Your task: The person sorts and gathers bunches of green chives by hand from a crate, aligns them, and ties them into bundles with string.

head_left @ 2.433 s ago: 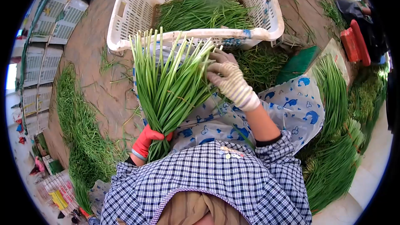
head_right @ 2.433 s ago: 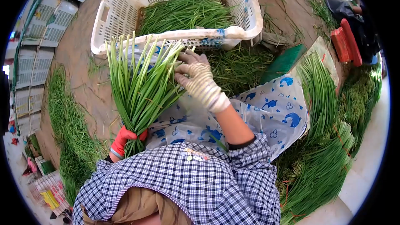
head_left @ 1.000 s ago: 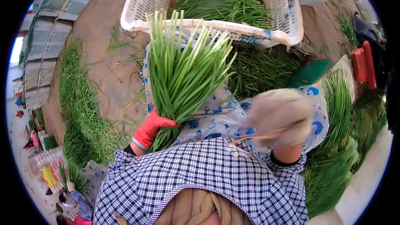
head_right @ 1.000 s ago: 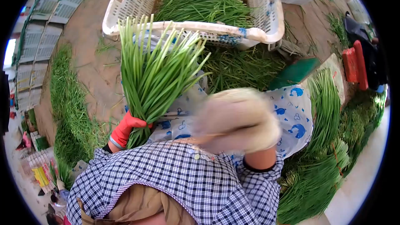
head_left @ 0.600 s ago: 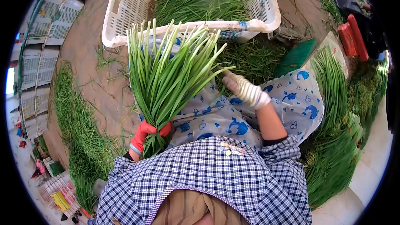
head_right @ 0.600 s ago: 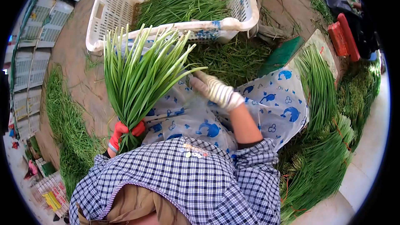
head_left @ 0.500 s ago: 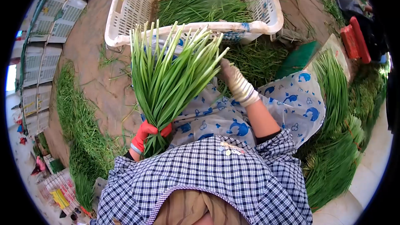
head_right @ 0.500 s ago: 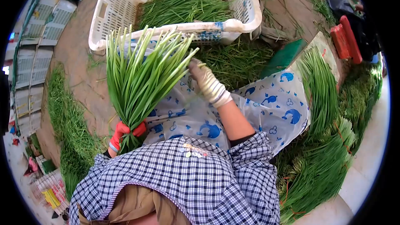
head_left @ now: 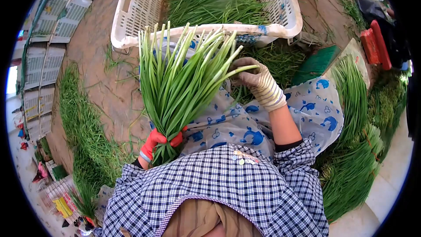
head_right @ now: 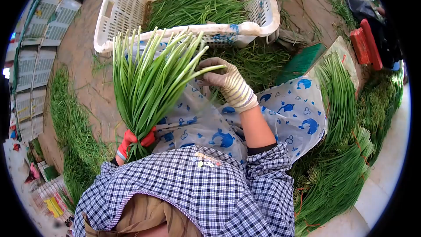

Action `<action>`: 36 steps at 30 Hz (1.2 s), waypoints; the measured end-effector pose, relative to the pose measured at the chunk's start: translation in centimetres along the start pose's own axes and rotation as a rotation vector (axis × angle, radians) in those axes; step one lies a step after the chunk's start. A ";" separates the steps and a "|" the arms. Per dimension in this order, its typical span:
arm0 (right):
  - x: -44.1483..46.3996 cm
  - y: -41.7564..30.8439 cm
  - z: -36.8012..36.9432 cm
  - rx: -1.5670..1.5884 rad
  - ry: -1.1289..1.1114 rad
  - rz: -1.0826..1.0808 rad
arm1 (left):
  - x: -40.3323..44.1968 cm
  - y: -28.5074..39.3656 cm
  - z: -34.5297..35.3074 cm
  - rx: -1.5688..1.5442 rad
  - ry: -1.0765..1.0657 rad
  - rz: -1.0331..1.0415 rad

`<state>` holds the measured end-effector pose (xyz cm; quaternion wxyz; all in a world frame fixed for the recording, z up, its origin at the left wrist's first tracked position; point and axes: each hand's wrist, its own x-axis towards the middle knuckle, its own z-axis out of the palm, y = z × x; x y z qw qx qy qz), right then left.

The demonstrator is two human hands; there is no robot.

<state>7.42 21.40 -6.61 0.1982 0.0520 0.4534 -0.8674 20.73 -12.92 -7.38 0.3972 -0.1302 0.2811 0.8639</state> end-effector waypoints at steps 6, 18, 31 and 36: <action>0.5 -0.4 -1.2 -0.097 0.035 -0.050 | -0.2 0.3 0.3 -0.066 0.048 -0.018; -2.6 1.0 -5.3 -1.363 -0.122 0.336 | -0.1 -0.1 -0.7 0.079 0.100 0.021; 4.3 4.4 3.1 0.258 0.039 0.082 | -2.5 8.7 9.2 1.371 0.366 -0.088; 4.0 3.9 3.0 0.338 -0.041 0.067 | 1.4 13.0 10.6 1.524 0.578 0.656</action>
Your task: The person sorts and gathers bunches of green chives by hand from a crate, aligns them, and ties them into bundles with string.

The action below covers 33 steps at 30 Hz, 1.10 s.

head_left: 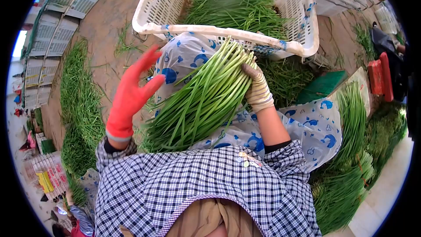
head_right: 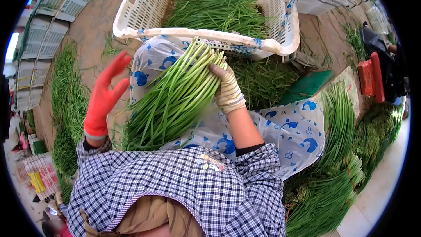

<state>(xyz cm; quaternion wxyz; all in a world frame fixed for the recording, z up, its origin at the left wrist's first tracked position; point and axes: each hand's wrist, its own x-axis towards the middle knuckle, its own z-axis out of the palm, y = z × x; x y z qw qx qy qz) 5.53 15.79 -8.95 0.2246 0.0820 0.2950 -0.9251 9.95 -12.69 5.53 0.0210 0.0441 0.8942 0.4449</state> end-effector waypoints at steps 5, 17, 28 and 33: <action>-0.7 -0.8 1.1 -0.006 0.025 0.008 | 4.7 0.7 6.7 0.475 -0.169 0.441; -2.4 -0.8 1.4 0.112 -0.010 -0.031 | 6.1 -0.5 12.7 0.020 -0.390 0.332; -7.7 -13.3 6.6 -0.315 0.111 -0.598 | 4.9 4.0 6.9 -0.111 -0.801 0.211; -13.6 -29.8 6.6 -0.458 0.086 -1.035 | 4.0 0.7 2.6 -0.288 -1.089 -0.315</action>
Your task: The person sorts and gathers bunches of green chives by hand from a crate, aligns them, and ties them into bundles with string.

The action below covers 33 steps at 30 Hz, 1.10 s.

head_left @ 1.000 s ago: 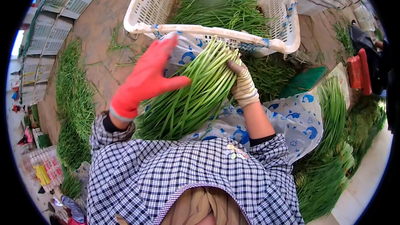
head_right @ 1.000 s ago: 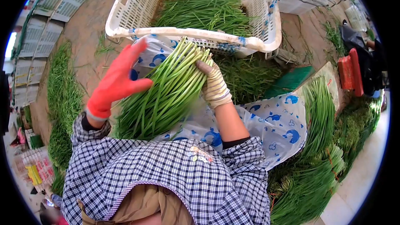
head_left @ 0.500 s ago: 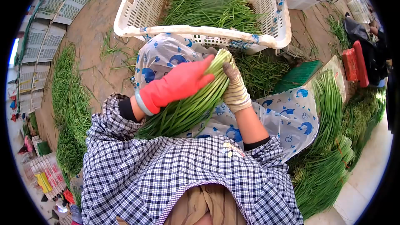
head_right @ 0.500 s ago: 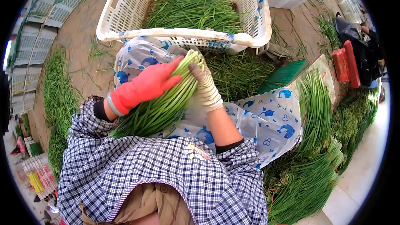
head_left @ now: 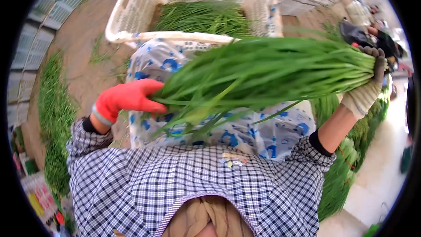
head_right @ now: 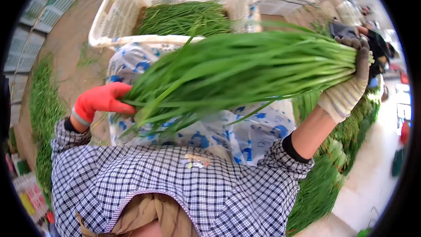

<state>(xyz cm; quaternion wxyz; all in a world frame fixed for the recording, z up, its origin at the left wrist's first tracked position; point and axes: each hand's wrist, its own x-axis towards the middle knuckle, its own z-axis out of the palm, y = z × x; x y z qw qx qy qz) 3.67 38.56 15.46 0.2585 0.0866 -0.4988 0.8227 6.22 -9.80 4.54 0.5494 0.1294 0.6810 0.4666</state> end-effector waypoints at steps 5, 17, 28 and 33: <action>3.0 -7.7 3.9 -0.501 0.260 -0.414 | -0.4 0.8 0.8 -0.027 0.466 0.234; -7.6 8.8 11.8 -1.104 -0.923 -0.860 | 12.7 4.6 8.7 -1.095 -0.474 0.896; -24.4 16.7 4.5 -0.966 -0.955 -0.379 | 15.8 -4.1 12.3 -1.979 -0.912 0.391; -23.6 16.6 5.4 -0.804 -0.794 -0.186 | 16.2 -4.3 13.3 -1.885 -0.789 0.503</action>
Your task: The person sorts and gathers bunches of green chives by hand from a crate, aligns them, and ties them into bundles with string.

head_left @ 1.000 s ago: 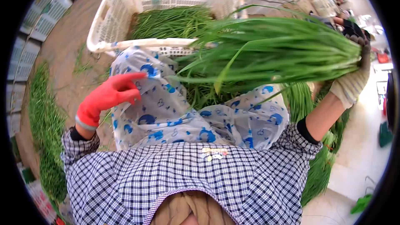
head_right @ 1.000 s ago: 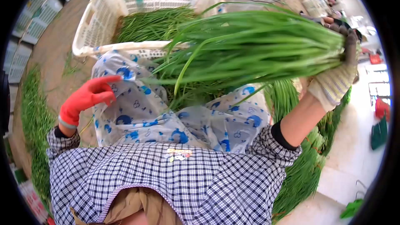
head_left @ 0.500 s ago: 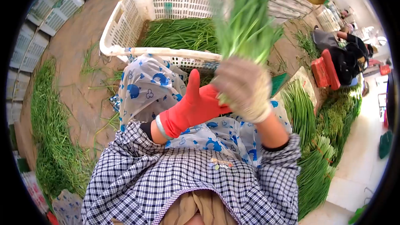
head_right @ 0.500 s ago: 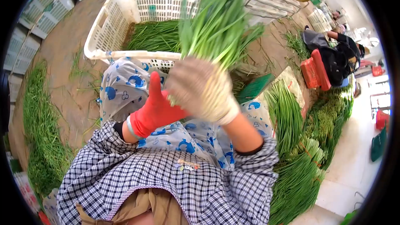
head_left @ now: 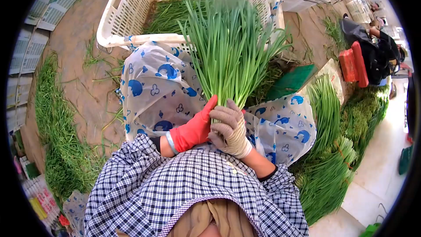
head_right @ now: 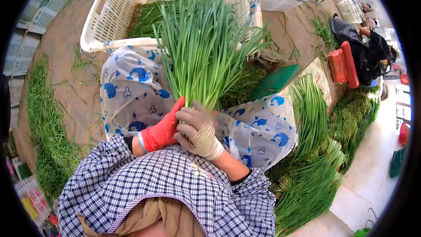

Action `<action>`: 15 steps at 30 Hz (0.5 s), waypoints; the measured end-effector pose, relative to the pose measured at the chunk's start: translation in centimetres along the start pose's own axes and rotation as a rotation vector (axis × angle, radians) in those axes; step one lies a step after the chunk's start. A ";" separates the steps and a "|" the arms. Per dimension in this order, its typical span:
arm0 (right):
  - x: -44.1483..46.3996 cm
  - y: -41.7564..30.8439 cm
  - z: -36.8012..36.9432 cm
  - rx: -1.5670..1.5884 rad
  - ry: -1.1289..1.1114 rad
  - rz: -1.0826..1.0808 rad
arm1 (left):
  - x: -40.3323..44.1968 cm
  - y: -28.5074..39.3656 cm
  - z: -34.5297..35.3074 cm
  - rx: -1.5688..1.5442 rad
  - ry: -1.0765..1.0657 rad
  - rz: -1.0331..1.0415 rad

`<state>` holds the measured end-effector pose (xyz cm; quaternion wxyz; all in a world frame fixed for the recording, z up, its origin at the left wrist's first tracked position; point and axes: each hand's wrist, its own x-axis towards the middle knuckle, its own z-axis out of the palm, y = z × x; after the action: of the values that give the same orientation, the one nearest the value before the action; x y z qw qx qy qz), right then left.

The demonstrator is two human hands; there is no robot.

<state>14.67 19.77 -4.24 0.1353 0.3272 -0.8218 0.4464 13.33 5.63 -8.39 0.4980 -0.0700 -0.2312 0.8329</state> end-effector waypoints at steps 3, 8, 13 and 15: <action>-0.2 -0.5 0.0 0.171 0.136 0.150 | 0.2 -0.8 1.7 0.341 0.430 0.108; -2.3 0.0 -0.5 0.021 0.425 0.593 | 0.0 0.4 -0.8 0.290 0.524 0.154; -0.9 3.2 0.7 1.091 0.529 1.067 | 1.0 -0.2 -0.8 0.887 0.622 0.275; 0.5 4.0 2.7 0.808 0.424 1.019 | 1.7 -0.4 -0.8 1.640 0.782 0.539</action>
<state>11.88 18.88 -8.14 -0.0666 -0.1702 -0.5979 0.7805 13.09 7.50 -8.74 0.2251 -0.0234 0.6331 0.7403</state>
